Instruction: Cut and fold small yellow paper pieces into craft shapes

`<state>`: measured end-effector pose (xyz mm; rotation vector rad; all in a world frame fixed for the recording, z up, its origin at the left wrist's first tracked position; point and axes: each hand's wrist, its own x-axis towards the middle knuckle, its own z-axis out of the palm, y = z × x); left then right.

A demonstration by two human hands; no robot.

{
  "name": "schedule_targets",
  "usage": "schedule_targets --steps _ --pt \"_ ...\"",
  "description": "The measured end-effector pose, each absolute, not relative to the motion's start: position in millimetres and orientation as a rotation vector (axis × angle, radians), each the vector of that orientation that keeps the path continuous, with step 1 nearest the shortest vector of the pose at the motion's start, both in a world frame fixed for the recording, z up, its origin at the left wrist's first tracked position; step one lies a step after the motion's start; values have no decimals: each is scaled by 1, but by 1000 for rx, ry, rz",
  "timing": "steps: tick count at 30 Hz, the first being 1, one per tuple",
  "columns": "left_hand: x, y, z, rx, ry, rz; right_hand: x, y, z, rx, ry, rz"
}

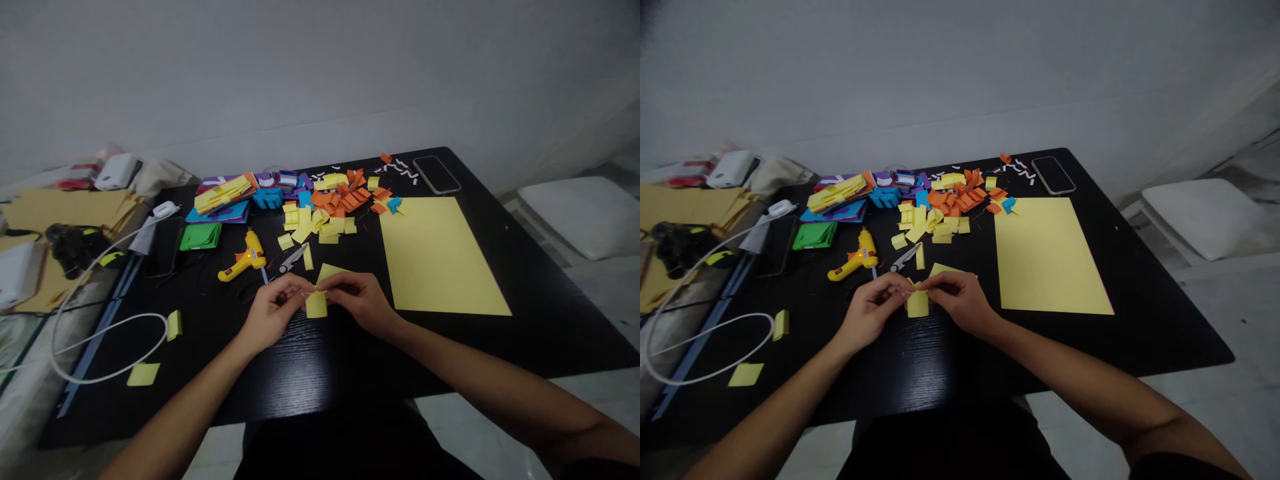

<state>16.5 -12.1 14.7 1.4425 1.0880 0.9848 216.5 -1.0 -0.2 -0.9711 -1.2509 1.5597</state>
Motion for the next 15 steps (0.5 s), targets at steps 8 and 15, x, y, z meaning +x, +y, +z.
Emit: schedule_targets --steps 8,15 --pt "12 -15 11 1701 1060 1003 214 -2 -2 -990 -1281 1497" --pt "20 -15 9 1576 1159 1089 212 -5 -6 -988 -1238 1475"
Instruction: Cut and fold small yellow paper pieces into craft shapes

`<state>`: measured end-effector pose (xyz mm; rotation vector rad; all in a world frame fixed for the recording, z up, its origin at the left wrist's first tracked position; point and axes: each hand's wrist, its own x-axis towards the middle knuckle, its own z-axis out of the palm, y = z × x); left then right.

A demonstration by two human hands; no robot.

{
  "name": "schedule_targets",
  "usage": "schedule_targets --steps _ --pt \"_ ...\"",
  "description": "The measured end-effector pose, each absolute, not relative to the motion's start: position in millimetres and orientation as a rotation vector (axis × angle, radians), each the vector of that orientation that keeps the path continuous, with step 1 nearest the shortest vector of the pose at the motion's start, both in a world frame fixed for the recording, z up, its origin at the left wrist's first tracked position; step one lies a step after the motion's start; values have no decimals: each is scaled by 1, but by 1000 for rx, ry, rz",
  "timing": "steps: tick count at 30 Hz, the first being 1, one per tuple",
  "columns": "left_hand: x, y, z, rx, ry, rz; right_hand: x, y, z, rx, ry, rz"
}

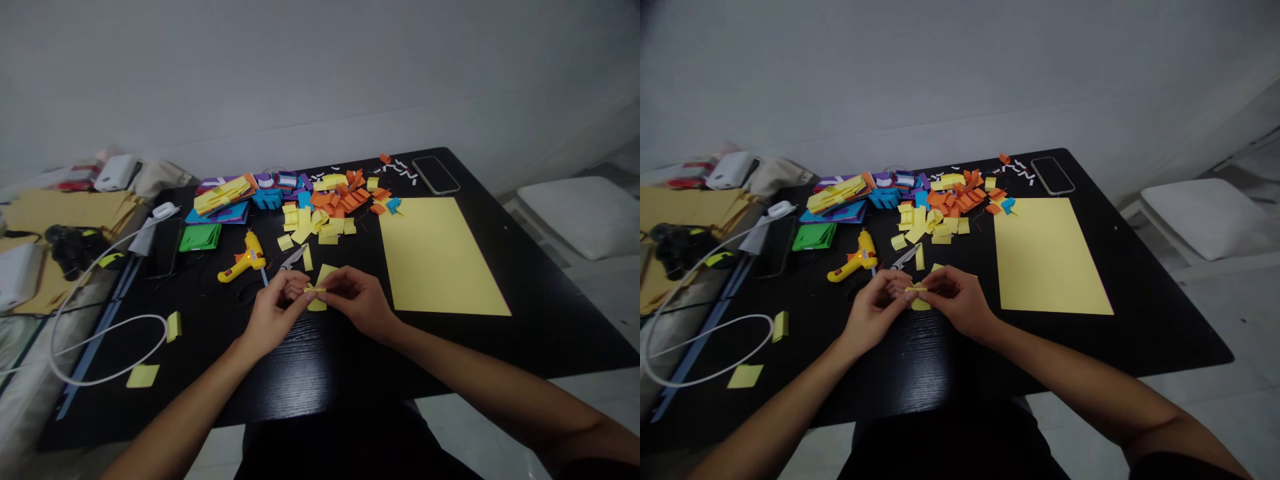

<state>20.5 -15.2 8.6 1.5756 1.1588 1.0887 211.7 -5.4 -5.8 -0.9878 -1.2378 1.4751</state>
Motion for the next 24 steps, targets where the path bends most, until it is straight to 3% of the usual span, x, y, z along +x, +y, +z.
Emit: schedule_targets --steps 24 --pt "21 -14 13 1445 1130 1046 213 -6 -11 -1026 -1486 1193"
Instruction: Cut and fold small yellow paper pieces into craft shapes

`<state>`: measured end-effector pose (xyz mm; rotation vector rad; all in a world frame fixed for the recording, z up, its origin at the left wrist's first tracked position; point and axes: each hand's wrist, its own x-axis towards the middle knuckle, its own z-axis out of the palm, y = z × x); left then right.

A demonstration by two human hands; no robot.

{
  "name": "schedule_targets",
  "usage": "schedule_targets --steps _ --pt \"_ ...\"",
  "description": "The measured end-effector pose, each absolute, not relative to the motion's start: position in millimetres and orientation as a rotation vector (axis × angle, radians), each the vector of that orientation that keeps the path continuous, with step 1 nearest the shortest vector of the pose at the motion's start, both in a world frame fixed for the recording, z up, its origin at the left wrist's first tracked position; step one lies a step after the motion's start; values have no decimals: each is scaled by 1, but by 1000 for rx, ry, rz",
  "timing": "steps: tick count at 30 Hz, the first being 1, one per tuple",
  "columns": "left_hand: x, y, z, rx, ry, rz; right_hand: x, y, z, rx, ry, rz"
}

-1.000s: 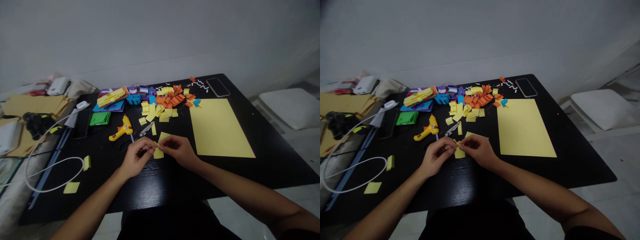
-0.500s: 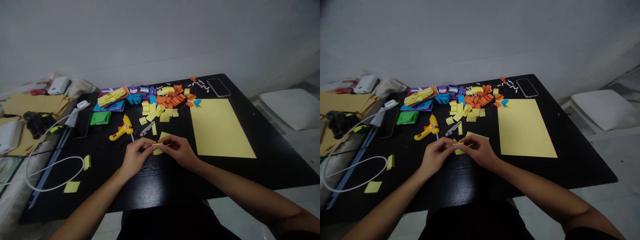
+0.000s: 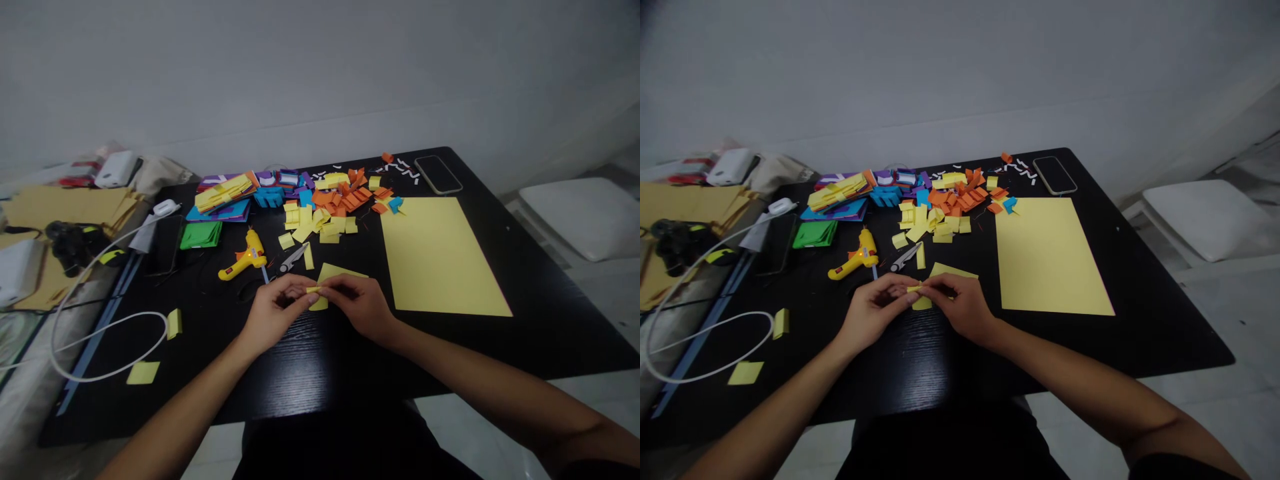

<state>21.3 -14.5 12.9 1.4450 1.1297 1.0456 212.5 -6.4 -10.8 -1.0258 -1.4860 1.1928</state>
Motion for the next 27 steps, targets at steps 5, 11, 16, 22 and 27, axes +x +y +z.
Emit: schedule_targets --steps 5,11,16,22,27 --pt "19 -15 12 1572 1212 1058 211 -7 -9 -1020 -1456 1208" --pt "18 -16 12 1650 1236 1083 211 -8 -10 -1022 -1440 1224" --pt "18 -16 10 1734 1242 1089 211 -8 -8 -1031 -1448 1226" --pt "17 -16 8 1873 1237 1098 211 -7 -6 -1037 -1500 1225" --pt "18 -16 8 1879 1234 1110 211 -5 -10 -1042 -1477 1269"
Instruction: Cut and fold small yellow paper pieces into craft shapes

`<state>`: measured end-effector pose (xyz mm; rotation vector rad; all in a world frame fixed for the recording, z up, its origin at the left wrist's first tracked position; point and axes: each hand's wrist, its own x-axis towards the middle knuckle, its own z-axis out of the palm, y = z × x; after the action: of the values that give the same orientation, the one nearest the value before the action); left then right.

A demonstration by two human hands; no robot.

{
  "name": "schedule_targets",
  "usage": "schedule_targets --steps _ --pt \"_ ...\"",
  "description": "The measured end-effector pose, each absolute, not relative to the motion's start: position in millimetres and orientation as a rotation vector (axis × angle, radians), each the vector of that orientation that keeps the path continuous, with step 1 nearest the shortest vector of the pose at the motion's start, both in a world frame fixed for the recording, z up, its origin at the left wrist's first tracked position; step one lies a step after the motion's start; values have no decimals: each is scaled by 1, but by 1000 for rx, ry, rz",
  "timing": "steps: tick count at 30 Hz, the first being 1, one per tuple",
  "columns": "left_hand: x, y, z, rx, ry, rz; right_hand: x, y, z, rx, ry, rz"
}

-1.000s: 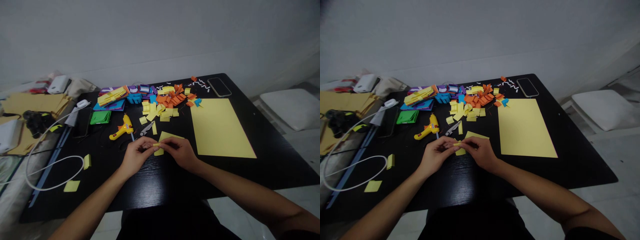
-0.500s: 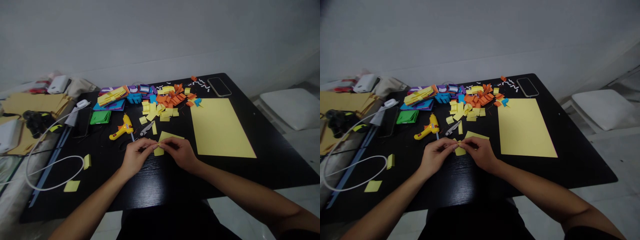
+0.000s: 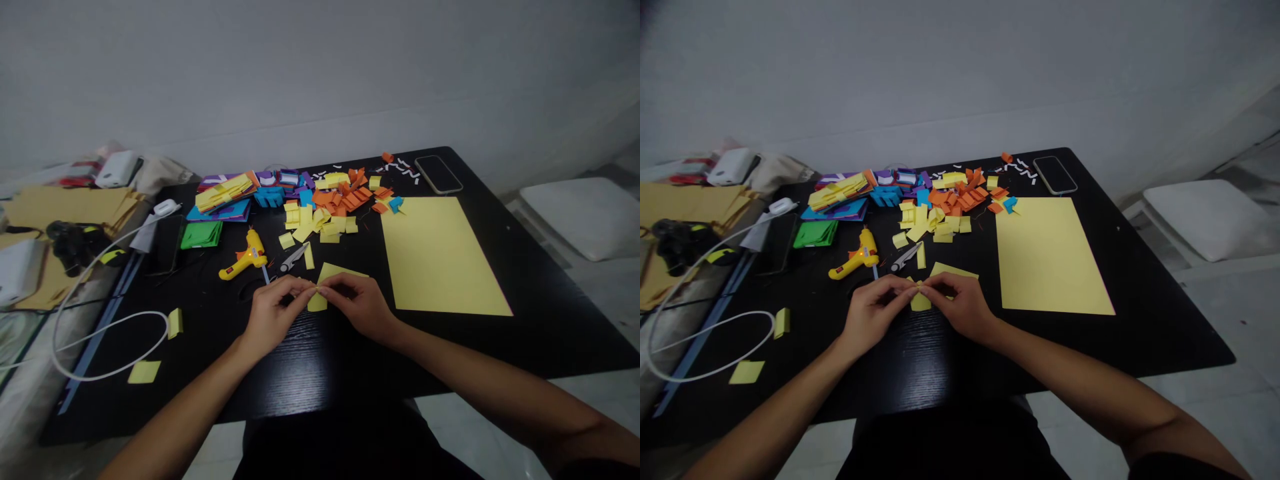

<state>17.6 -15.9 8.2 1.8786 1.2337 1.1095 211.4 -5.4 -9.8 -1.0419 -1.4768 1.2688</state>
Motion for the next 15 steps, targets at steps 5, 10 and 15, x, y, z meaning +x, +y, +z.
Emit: schedule_targets --steps 5,10,15 --pt "18 -16 7 1809 1283 1097 212 -4 -8 -1048 -1460 1301" --pt "18 -15 7 1760 1269 1043 213 -3 -6 -1034 -1464 1299" --pt "17 -12 12 1876 1251 1114 214 -3 -6 -1013 -1505 1220"
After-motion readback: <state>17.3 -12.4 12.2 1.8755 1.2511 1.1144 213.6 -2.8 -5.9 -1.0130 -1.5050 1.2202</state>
